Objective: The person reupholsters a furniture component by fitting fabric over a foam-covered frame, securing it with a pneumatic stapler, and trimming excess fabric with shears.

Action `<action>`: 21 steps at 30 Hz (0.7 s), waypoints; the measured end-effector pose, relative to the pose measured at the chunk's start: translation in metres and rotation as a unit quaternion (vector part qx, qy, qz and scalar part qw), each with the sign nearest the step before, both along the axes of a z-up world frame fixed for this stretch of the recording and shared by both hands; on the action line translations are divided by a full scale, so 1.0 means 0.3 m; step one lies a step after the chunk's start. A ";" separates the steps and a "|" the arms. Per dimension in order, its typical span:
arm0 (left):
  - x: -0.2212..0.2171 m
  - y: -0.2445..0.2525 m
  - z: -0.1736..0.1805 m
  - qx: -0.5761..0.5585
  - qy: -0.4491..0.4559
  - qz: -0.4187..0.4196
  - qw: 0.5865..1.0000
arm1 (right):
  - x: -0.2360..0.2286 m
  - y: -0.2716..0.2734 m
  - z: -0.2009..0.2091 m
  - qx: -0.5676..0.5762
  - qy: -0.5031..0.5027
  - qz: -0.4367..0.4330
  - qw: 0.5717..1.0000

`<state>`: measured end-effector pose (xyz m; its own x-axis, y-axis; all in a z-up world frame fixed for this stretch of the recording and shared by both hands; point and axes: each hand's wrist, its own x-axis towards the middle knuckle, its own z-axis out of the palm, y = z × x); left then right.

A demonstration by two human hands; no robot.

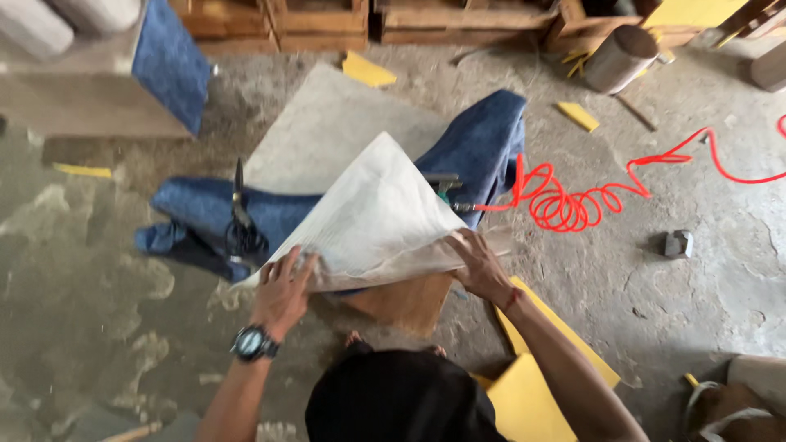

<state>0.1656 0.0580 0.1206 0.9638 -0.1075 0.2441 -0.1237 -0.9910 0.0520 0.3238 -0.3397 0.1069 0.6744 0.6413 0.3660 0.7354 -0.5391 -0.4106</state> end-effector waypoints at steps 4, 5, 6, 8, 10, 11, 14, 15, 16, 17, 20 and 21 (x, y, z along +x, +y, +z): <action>-0.044 -0.059 -0.186 -0.080 -0.008 0.015 0.997 | -0.021 0.002 -0.157 0.002 0.098 0.024 0.995; -0.053 -0.060 -0.215 -0.086 -0.007 0.025 0.996 | -0.015 -0.003 -0.176 -0.026 0.109 0.007 0.994; -0.058 -0.063 -0.240 -0.092 -0.005 0.035 0.995 | -0.005 -0.005 -0.189 -0.054 0.120 -0.010 0.991; -0.071 -0.085 -0.280 -0.120 0.020 0.031 0.992 | -0.003 -0.018 -0.207 -0.092 0.132 -0.032 0.987; -0.083 -0.109 -0.290 -0.146 0.030 0.032 0.988 | -0.001 -0.024 -0.209 -0.109 0.128 -0.039 0.985; -0.083 -0.123 -0.287 -0.157 0.028 0.037 0.986 | -0.003 -0.029 -0.205 -0.087 0.088 -0.015 0.992; -0.093 -0.170 -0.261 -0.166 0.099 0.047 0.980 | -0.031 -0.057 -0.196 -0.039 -0.015 0.042 0.998; -0.107 -0.185 -0.248 -0.164 0.137 0.050 0.976 | -0.062 -0.077 -0.198 -0.036 -0.036 0.049 0.997; -0.127 -0.197 -0.229 -0.196 0.180 0.075 0.961 | -0.093 -0.101 -0.201 -0.032 -0.057 0.057 0.996; -0.140 -0.202 -0.202 -0.225 0.220 0.099 0.944 | -0.123 -0.124 -0.205 -0.031 -0.046 0.056 0.997; -0.149 -0.183 -0.043 -0.240 0.108 0.098 0.960 | -0.173 -0.186 -0.220 -0.025 -0.016 0.040 0.999; -0.150 -0.186 0.038 -0.232 0.034 0.085 0.969 | -0.192 -0.204 -0.231 -0.025 -0.002 0.030 0.999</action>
<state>0.1206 0.0021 0.1321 0.9737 0.1589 0.1631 0.0578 -0.8652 0.4980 0.2663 -0.4008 0.0377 0.6329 0.6977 0.3356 0.7686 -0.5141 -0.3806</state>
